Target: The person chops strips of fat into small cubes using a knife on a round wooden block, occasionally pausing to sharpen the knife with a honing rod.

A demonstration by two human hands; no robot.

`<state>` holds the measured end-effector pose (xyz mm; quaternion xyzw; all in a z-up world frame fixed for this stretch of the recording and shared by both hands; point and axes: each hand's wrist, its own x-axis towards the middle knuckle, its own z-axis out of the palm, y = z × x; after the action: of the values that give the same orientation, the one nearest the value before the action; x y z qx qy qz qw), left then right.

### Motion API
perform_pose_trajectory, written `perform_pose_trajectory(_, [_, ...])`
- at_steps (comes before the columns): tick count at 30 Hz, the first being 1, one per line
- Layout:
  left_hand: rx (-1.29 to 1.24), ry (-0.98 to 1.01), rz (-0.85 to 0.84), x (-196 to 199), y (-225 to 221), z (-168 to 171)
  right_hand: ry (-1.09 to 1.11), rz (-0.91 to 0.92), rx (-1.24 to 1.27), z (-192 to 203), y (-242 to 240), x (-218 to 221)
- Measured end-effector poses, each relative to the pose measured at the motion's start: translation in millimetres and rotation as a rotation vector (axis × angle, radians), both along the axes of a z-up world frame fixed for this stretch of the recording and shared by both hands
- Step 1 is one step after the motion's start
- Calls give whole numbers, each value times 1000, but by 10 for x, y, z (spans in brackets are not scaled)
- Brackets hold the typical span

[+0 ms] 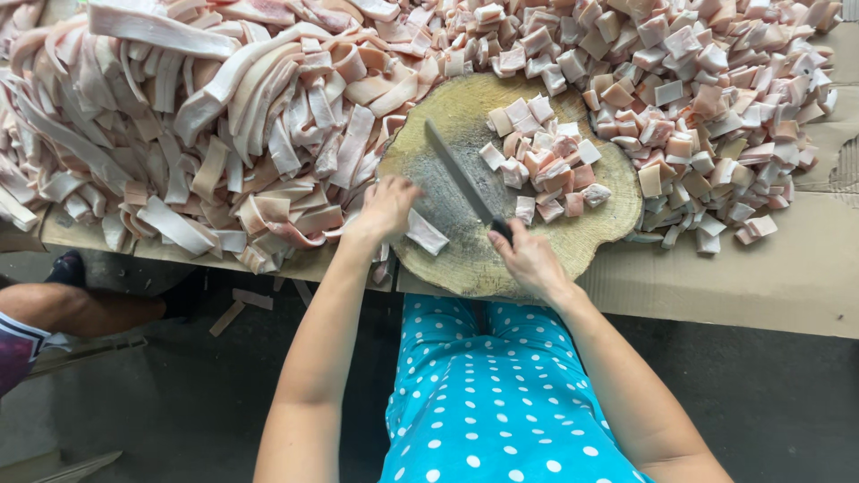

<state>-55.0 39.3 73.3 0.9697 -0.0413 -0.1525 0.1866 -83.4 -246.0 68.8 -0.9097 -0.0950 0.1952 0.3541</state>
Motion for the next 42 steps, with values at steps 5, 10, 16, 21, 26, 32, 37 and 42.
perform_pose_trajectory(5, [110, -99, -77, -139, 8, 13, 36, 23, -65, -198, -26, 32])
perform_pose_trajectory(10, [27, -237, 108, 184, -222, -235, -47, -86, -69, -192, -234, 43])
perform_pose_trajectory(16, [10, -274, 178, 364, -416, -309, -71, -97, -51, 57, -149, -163])
perform_pose_trajectory(21, [41, -281, 141, 400, -503, -376, -75, -69, -80, 194, 25, -346])
perform_pose_trajectory(26, [76, -385, 130, 481, -511, -545, -216, 12, -140, 174, -28, -529])
perform_pose_trajectory(32, [9, -496, 89, 536, -508, -663, -94, 51, -210, 26, -133, -493])
perform_pose_trajectory(37, [-48, -424, 80, 581, -437, -615, -114, 46, -98, -177, 93, -238])
perform_pose_trajectory(42, [-103, -424, 84, 550, -454, -567, -35, 40, -82, -200, 331, 152])
